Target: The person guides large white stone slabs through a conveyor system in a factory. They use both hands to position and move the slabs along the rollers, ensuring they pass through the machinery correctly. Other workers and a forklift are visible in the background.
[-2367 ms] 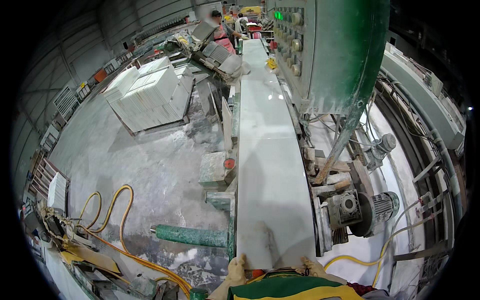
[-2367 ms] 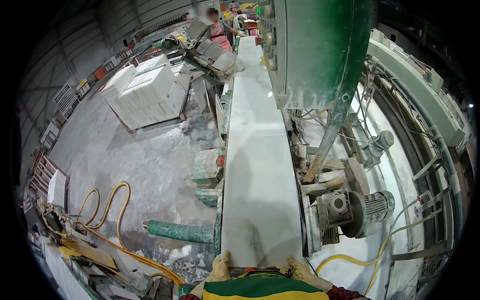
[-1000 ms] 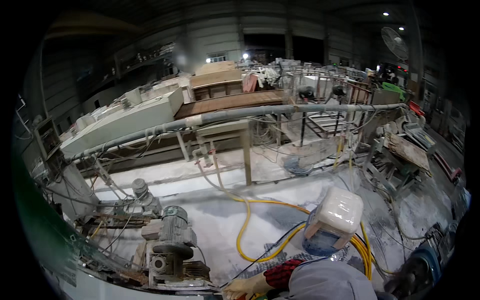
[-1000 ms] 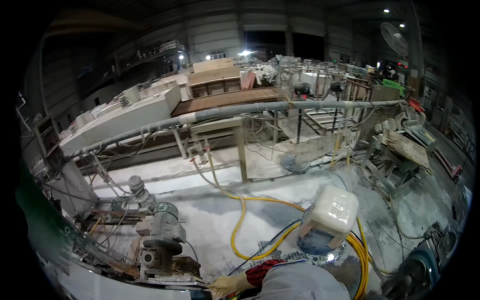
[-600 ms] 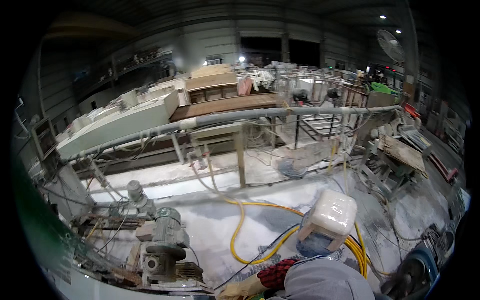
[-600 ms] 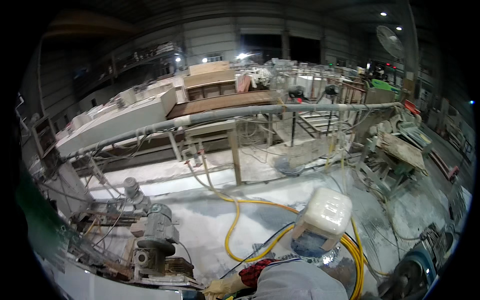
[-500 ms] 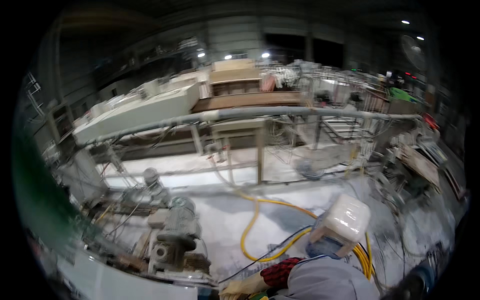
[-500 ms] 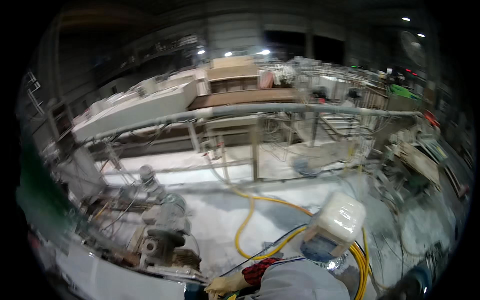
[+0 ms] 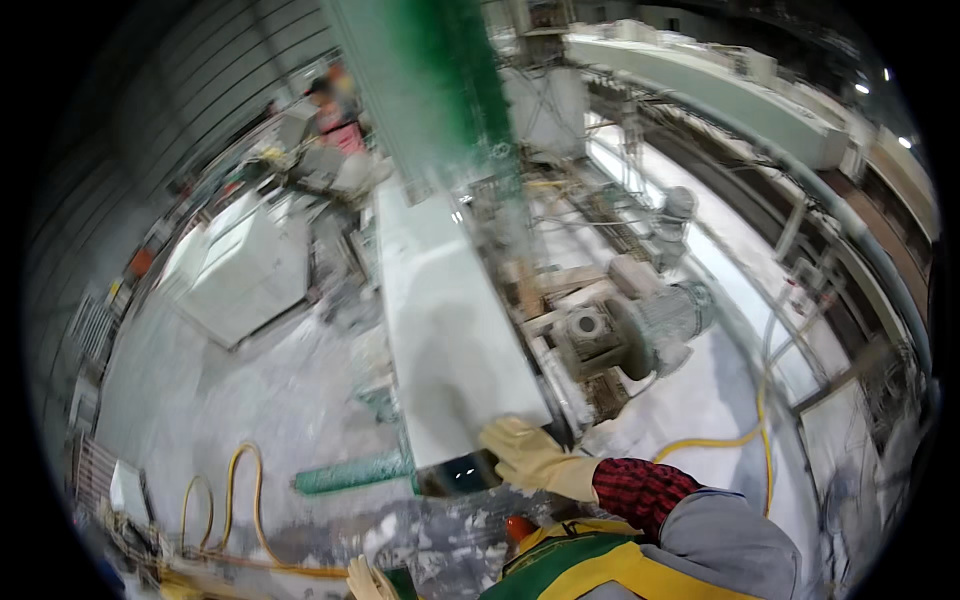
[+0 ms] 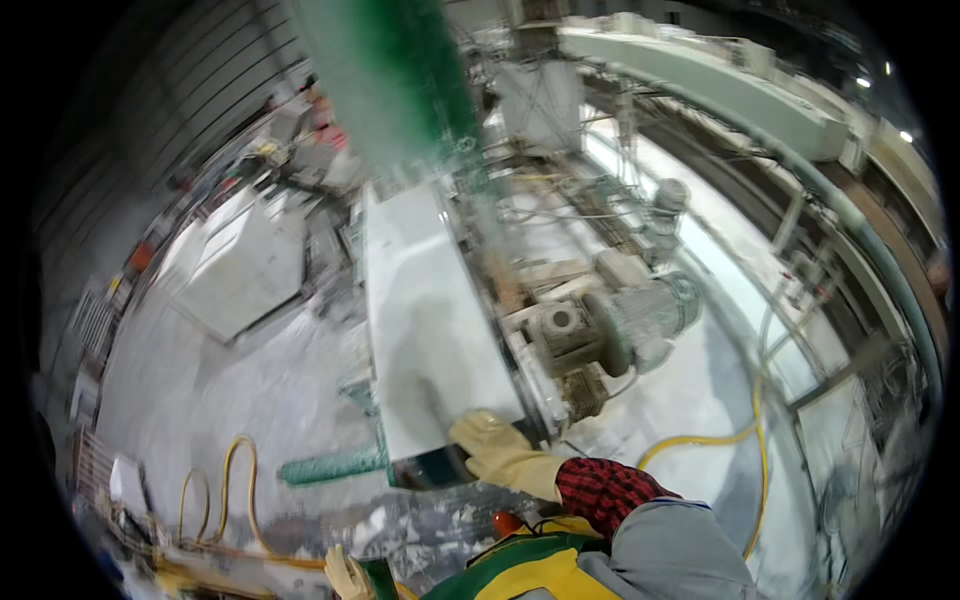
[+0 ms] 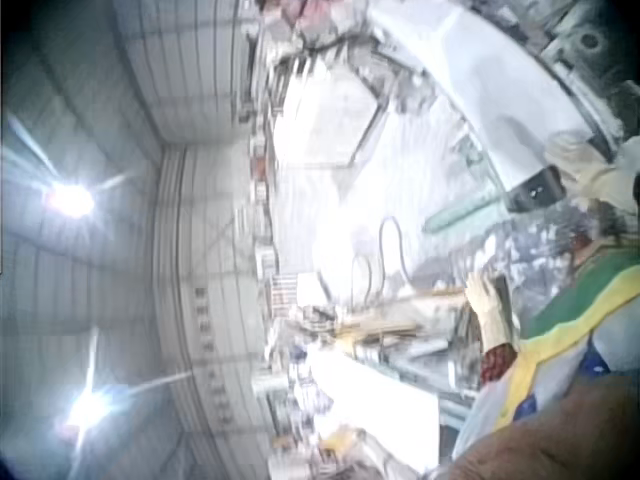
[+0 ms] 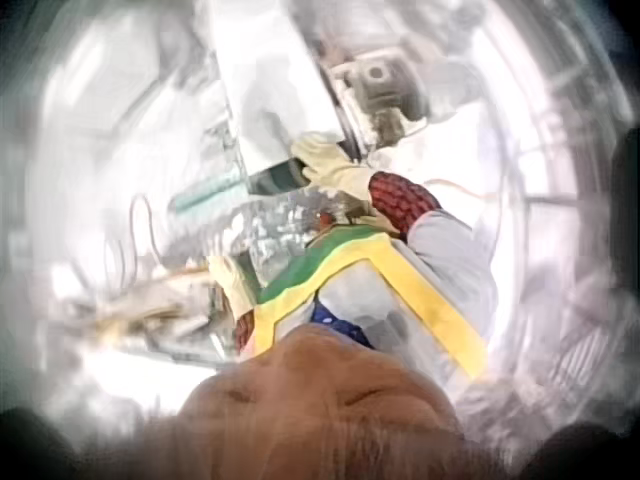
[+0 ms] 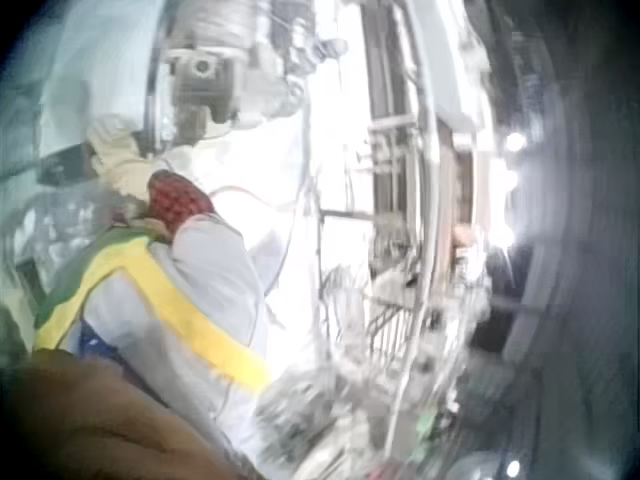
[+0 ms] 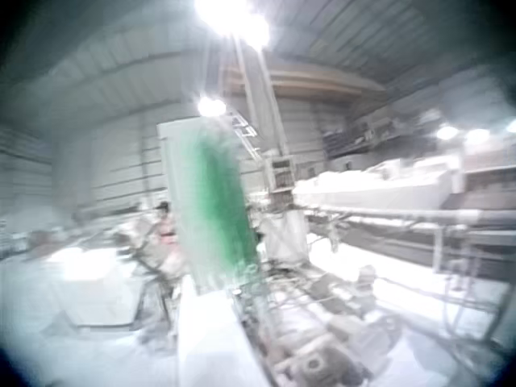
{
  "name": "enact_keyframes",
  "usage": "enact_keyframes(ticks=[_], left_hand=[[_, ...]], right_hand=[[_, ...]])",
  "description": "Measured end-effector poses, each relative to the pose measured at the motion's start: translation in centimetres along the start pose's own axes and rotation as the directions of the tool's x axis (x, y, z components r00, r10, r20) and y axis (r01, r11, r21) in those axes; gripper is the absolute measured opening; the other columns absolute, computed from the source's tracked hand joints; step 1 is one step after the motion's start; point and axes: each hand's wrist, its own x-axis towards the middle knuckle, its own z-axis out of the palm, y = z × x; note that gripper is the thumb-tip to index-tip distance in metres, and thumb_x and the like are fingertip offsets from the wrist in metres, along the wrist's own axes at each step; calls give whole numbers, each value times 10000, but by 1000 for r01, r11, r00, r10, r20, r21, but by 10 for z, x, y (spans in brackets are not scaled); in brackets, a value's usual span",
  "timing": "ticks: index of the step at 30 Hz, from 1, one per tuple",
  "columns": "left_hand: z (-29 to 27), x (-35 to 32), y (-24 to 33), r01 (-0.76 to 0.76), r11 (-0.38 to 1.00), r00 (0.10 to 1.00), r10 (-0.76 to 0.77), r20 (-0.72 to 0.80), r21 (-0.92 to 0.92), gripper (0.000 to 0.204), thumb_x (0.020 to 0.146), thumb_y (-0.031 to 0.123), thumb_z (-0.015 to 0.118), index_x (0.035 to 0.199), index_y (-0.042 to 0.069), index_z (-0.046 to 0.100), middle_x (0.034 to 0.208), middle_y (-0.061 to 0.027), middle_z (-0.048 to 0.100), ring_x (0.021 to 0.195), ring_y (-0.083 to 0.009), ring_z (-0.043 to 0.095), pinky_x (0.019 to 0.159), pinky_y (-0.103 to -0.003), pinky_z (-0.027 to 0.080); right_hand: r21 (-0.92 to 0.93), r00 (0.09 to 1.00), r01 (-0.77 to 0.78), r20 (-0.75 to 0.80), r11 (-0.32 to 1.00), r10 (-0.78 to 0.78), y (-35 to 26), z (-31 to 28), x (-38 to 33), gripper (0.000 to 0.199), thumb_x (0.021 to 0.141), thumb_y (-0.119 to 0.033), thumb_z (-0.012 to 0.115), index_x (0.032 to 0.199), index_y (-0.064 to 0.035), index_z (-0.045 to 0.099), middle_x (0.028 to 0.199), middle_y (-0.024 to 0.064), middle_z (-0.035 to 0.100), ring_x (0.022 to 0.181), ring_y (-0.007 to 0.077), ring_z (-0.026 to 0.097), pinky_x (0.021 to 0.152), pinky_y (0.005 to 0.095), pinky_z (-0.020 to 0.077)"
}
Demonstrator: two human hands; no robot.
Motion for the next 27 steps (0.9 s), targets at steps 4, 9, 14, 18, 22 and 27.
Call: enact_keyframes(ticks=[4,9,14,18,22,27], left_hand=[[-69,-137,33,285,958,957,-285,44,8,501,1111,335,595,1495,15,599,1497,-280,594,1366,-457,559,1143,-530,460],[-143,-279,99,605,796,792,-597,126,-34,548,1126,394,568,1533,26,566,1549,-276,548,1400,-459,525,1160,-522,449],[-188,-331,142,826,516,561,-788,252,-226,595,1137,446,550,1563,30,541,1592,-280,509,1425,-465,499,1173,-518,440],[-171,-392,155,804,587,587,-809,-30,-92,544,1085,413,637,1441,2,645,1439,-286,643,1277,-444,631,1097,-506,505],[-173,-411,144,705,709,696,-695,-180,-15,457,1074,290,661,1422,-6,651,1387,-287,675,1222,-453,674,1058,-526,532],[-203,-533,131,676,700,721,-563,-403,231,375,1049,148,699,1384,-17,667,1269,-264,729,1145,-449,710,983,-541,536]], right_hand=[[-55,999,-45,8,997,46,27,42,-15,581,923,-55,572,1503,-71,549,1593,149,539,1509,320,476,1292,432,347],[-121,994,-42,99,992,54,38,66,-20,611,1025,-149,483,1635,-129,475,1702,101,468,1600,292,382,1357,423,235],[-180,987,-48,145,983,74,55,74,-22,681,1008,-256,547,1668,-129,432,1744,109,399,1625,297,329,1368,441,177],[-183,983,-86,143,979,113,44,77,-17,720,972,-232,588,1662,-107,426,1741,145,394,1630,322,316,1367,455,181],[-99,968,-252,-38,963,250,46,90,-28,759,909,-217,655,1624,-53,462,1674,235,460,1568,423,397,1336,506,267],[-1,996,18,-86,1000,-18,-18,135,-128,612,943,-214,652,1506,2,550,1472,286,590,1389,518,502,1204,557,394]])
